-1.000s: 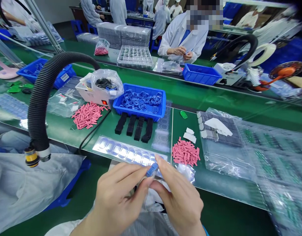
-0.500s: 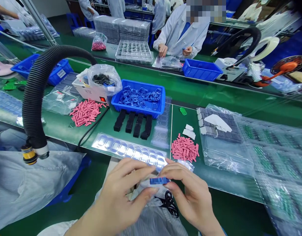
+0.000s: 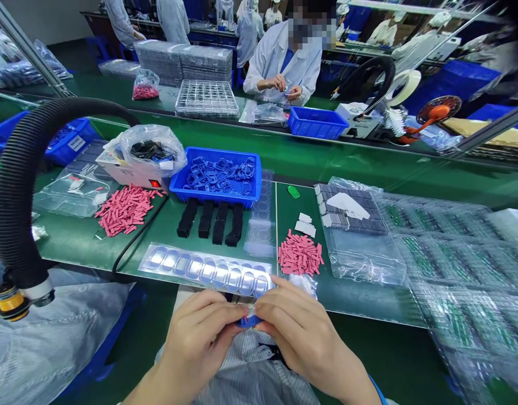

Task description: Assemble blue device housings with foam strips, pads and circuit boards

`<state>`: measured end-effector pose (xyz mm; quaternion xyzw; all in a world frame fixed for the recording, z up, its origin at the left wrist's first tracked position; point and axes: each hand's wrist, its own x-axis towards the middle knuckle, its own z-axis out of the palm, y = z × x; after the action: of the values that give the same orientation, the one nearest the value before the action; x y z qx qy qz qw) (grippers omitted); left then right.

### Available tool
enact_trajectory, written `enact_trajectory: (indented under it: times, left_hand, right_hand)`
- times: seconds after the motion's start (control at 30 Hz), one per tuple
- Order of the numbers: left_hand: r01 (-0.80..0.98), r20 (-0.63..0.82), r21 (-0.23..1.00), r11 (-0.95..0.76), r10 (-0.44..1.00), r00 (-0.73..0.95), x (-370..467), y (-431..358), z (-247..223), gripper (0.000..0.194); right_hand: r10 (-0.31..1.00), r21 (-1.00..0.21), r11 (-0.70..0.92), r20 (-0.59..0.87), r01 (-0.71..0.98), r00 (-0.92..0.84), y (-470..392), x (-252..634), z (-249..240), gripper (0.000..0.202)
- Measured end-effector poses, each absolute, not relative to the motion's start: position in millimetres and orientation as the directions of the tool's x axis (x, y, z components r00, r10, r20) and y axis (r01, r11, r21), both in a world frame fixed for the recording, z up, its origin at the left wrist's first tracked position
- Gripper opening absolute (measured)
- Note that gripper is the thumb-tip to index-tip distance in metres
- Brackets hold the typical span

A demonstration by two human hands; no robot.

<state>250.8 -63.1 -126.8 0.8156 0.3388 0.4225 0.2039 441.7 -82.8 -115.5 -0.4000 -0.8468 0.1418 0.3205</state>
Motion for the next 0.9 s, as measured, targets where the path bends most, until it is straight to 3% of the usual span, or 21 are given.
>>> enact_trajectory:
  times: [0.27, 0.37, 0.47, 0.63, 0.77, 0.9]
  left_hand:
    - [0.476, 0.485, 0.563, -0.676, 0.736, 0.471, 257, -60, -134, 0.019]
    - [0.478, 0.504, 0.569, -0.67, 0.743, 0.441, 259, -58, -138, 0.018]
    - [0.453, 0.52, 0.602, -0.657, 0.754, 0.402, 262, -56, -138, 0.02]
    - [0.389, 0.517, 0.651, -0.652, 0.756, 0.4, 264, -57, -133, 0.023]
    - [0.357, 0.492, 0.707, -0.61, 0.787, 0.371, 265, -59, -130, 0.022]
    - [0.315, 0.434, 0.773, -0.55, 0.822, 0.368, 265, -61, -130, 0.021]
  right_hand:
    - [0.751, -0.365, 0.657, 0.395, 0.66, -0.529, -77, 447, -118, 0.016]
    - [0.771, -0.362, 0.62, 0.447, 0.696, -0.453, -76, 441, -121, 0.015]
    - [0.804, -0.479, 0.537, 0.54, 0.694, -0.249, -77, 432, -127, 0.021]
    - [0.83, -0.647, 0.433, 0.557, 0.628, 0.001, -82, 430, -131, 0.035]
    - [0.856, -0.729, 0.408, 0.514, 0.55, 0.046, -84, 440, -129, 0.022]
    - [0.937, -0.883, 0.34, 0.348, 0.325, -0.035, -83, 449, -127, 0.011]
